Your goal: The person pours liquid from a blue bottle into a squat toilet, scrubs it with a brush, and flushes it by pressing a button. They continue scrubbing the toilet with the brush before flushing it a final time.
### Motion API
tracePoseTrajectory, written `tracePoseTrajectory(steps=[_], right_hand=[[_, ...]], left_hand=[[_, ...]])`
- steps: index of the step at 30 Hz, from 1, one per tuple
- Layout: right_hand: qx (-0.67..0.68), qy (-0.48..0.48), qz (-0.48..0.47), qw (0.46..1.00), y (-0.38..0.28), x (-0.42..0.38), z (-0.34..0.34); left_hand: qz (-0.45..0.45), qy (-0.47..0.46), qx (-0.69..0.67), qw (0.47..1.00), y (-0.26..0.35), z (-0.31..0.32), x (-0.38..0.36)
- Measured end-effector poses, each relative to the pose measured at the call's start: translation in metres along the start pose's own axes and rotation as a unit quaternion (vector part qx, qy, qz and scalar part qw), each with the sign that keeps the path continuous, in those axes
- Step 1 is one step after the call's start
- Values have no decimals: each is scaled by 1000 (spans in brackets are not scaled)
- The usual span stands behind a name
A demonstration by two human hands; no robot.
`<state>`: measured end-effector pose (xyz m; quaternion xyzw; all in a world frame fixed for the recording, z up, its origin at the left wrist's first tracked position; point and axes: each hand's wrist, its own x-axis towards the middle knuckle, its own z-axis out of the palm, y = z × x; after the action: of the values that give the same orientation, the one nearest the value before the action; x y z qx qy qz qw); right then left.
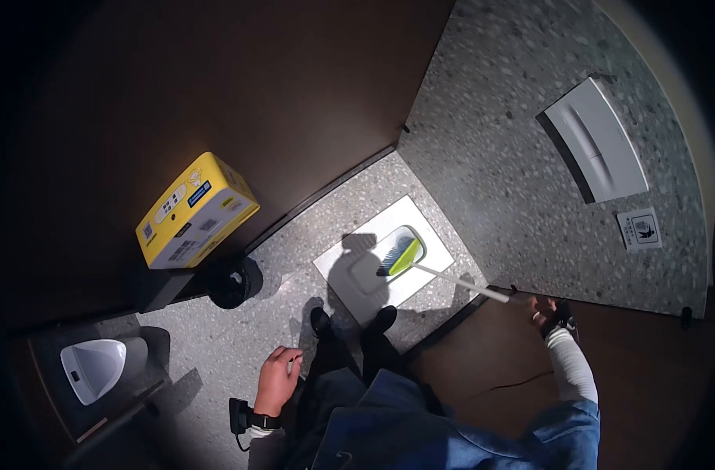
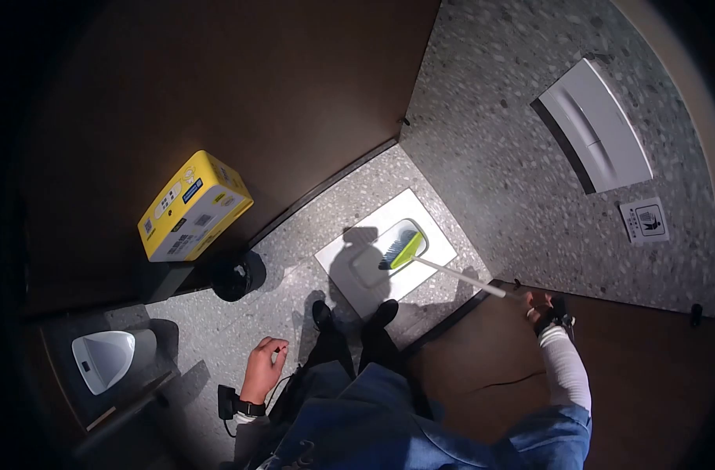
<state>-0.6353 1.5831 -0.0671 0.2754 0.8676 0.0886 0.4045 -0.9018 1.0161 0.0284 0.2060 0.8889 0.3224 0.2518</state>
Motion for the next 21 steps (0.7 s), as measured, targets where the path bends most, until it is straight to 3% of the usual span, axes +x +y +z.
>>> tracePoseTrajectory(steps=[5, 9, 12, 15, 16, 17, 21], right_hand=[[105, -91, -41, 989, -22, -72, -6], [235, -83, -51, 967, -29, -91, 3], [122, -28, 24, 992, -66, -41, 31], [161, -4, 83, 983, -62, -46, 8], [81, -18, 157, 984, -59, -27, 51], [60, -8, 98, 993, -57, -39, 46], [-13, 52, 33, 998, -49, -79, 19]], left_hand=[[-25, 4, -23, 999, -12, 3, -7], [-19, 6, -21, 1000, -16, 5, -7], [4, 1, -12, 1000, -18, 8, -4], [6, -5, -14, 1000, -6, 2, 2], [9, -7, -11, 1000, -6, 0, 4], [8, -1, -12, 1000, -7, 0, 6], [6, -12, -7, 1000, -7, 2, 7]])
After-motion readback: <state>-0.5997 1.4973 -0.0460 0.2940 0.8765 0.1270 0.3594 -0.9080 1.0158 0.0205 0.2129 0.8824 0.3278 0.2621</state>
